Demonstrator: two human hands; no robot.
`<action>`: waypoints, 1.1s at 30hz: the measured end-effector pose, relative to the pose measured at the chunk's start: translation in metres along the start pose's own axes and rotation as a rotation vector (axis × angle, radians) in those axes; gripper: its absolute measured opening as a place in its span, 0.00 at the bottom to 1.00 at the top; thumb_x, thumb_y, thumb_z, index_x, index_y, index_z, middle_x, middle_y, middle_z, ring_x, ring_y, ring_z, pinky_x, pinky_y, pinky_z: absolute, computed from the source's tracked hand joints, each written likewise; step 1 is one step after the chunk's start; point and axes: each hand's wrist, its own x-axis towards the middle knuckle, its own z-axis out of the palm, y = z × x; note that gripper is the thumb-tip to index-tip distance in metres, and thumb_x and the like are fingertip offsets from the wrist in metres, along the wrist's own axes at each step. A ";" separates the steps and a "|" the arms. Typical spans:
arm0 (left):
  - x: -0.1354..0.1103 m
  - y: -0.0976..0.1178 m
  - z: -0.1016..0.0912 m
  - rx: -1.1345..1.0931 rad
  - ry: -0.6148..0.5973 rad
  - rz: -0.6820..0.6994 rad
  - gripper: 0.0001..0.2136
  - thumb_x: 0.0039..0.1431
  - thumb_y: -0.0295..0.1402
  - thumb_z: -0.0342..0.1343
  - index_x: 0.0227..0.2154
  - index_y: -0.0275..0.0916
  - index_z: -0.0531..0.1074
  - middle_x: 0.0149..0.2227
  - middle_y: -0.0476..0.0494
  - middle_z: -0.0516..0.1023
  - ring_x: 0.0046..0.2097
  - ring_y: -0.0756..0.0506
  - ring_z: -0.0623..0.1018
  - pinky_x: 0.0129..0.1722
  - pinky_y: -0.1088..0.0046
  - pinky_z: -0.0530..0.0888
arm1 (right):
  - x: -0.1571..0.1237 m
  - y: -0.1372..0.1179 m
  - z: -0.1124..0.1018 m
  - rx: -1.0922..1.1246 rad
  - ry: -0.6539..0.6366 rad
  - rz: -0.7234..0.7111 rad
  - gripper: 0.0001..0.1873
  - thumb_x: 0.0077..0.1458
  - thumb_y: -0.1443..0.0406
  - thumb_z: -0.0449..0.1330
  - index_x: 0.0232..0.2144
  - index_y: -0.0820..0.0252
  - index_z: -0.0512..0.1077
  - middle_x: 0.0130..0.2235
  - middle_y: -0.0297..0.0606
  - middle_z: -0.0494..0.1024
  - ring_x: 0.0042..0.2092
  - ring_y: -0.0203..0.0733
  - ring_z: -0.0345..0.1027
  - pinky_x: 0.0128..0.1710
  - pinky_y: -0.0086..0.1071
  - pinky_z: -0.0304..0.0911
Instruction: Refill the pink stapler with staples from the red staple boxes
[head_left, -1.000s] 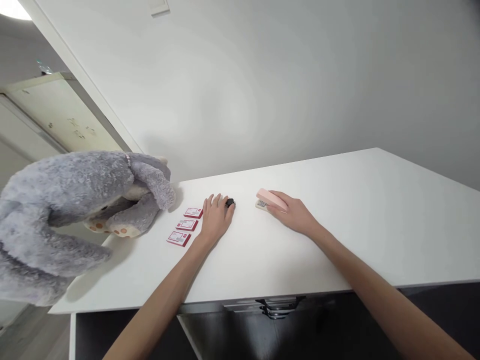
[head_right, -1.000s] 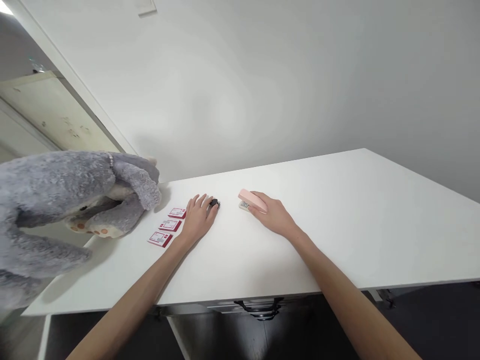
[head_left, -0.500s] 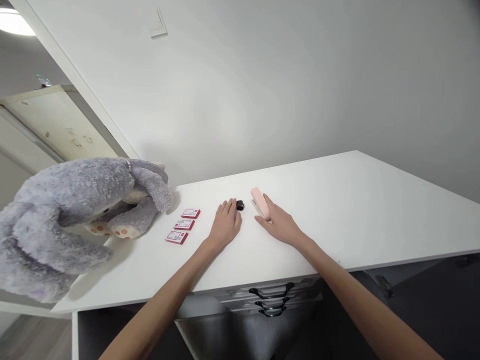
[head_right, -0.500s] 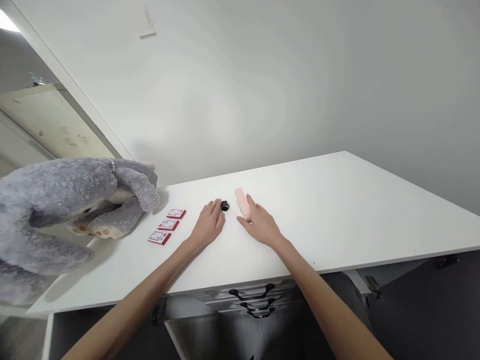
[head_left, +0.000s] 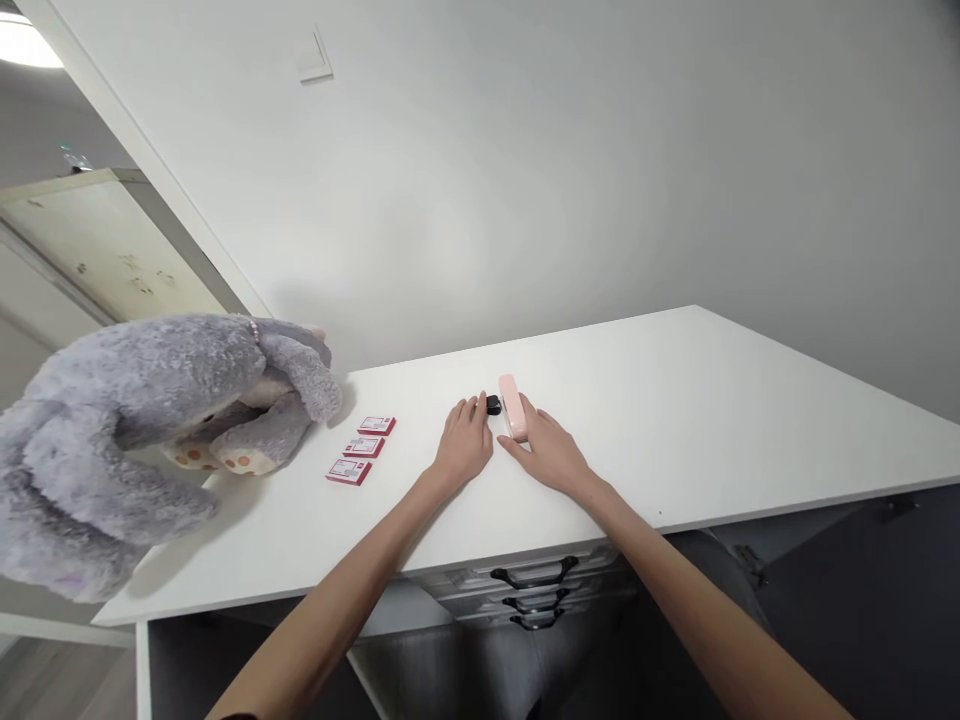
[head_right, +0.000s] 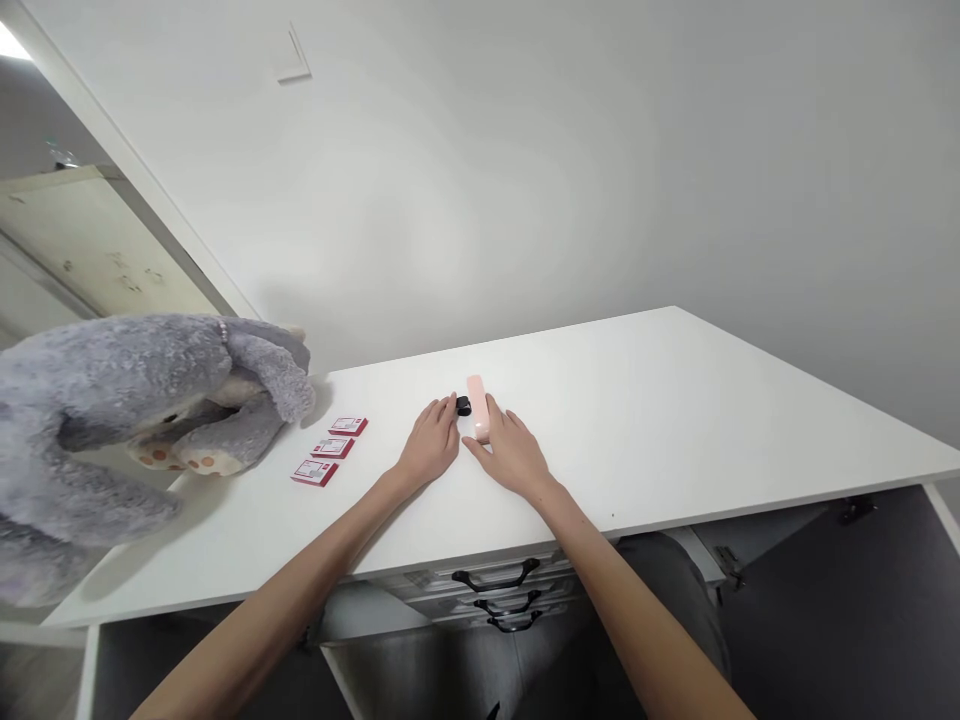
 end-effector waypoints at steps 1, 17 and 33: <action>0.000 0.001 0.000 -0.002 -0.003 -0.003 0.29 0.72 0.30 0.39 0.74 0.30 0.54 0.71 0.26 0.66 0.74 0.33 0.63 0.73 0.44 0.60 | 0.000 0.001 0.001 -0.008 0.002 -0.002 0.41 0.69 0.51 0.54 0.76 0.59 0.46 0.62 0.51 0.78 0.65 0.59 0.68 0.59 0.49 0.66; -0.082 -0.059 -0.094 0.442 0.053 -0.260 0.29 0.72 0.44 0.48 0.70 0.38 0.65 0.76 0.26 0.56 0.77 0.20 0.49 0.71 0.26 0.47 | -0.041 0.008 0.014 -0.059 0.081 -0.022 0.51 0.70 0.44 0.52 0.78 0.61 0.31 0.77 0.58 0.53 0.76 0.64 0.51 0.71 0.60 0.56; -0.091 -0.031 -0.098 0.093 -0.167 0.063 0.26 0.77 0.43 0.44 0.73 0.49 0.61 0.77 0.41 0.57 0.76 0.36 0.60 0.72 0.47 0.63 | -0.044 0.004 0.007 -0.003 0.114 0.073 0.45 0.69 0.51 0.52 0.78 0.62 0.41 0.73 0.57 0.62 0.73 0.63 0.58 0.67 0.57 0.62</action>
